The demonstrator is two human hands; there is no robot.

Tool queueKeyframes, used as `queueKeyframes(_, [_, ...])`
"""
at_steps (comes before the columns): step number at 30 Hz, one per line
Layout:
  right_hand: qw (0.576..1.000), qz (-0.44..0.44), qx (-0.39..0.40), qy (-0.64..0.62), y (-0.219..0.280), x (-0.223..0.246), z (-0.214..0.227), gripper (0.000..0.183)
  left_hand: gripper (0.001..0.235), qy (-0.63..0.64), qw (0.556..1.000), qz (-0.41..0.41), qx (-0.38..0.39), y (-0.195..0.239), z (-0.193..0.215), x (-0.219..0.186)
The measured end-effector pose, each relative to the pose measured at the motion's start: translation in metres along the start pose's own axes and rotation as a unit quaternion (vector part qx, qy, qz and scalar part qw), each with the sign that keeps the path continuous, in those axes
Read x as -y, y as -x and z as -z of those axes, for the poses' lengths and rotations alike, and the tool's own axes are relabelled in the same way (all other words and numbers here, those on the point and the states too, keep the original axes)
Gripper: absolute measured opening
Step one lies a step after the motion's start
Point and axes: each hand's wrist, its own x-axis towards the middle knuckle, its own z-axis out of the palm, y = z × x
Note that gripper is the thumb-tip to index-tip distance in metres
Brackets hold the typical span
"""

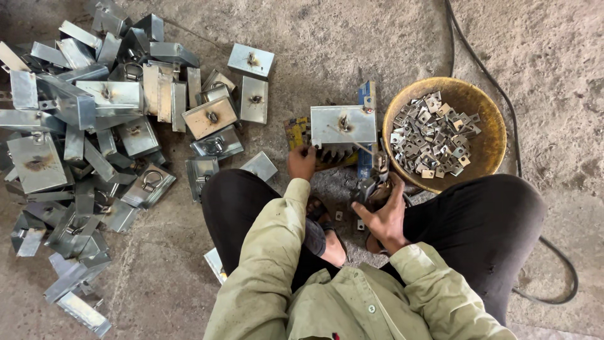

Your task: The person spot welds small metal brackets onto larger metal components, picking brackets from a yellow bucket and welding them before placing the finished items into a pile on the floor.

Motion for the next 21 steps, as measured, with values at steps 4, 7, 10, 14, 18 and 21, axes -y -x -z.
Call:
queueKeyframes(4, [0.999, 0.026, 0.034, -0.003, 0.0, -0.008, 0.0, 0.101, 0.028, -0.021, 1.0, 0.005, -0.011, 0.0, 0.002, -0.008])
queueKeyframes(7, [0.999, 0.039, 0.032, 0.014, 0.004, -0.007, 0.0, 0.098, 0.028, -0.039, 0.999, 0.006, -0.013, 0.0, 0.003, -0.013])
queueKeyframes(10, [0.997, 0.073, 0.027, 0.026, 0.005, -0.007, -0.001, 0.096, 0.028, -0.04, 0.999, 0.008, -0.011, 0.001, 0.005, -0.015])
queueKeyframes(14, [0.998, 0.05, 0.038, 0.026, 0.006, -0.007, -0.003, 0.095, 0.028, -0.033, 0.999, 0.016, -0.013, 0.002, 0.005, -0.018])
queueKeyframes(18, [0.997, 0.064, 0.035, 0.029, 0.006, -0.007, -0.003, 0.094, 0.028, -0.032, 0.999, 0.016, -0.015, 0.003, 0.006, -0.019])
queueKeyframes(21, [0.997, 0.066, 0.04, 0.029, 0.006, -0.009, -0.003, 0.095, 0.028, -0.032, 0.999, 0.007, -0.019, 0.003, 0.005, -0.016])
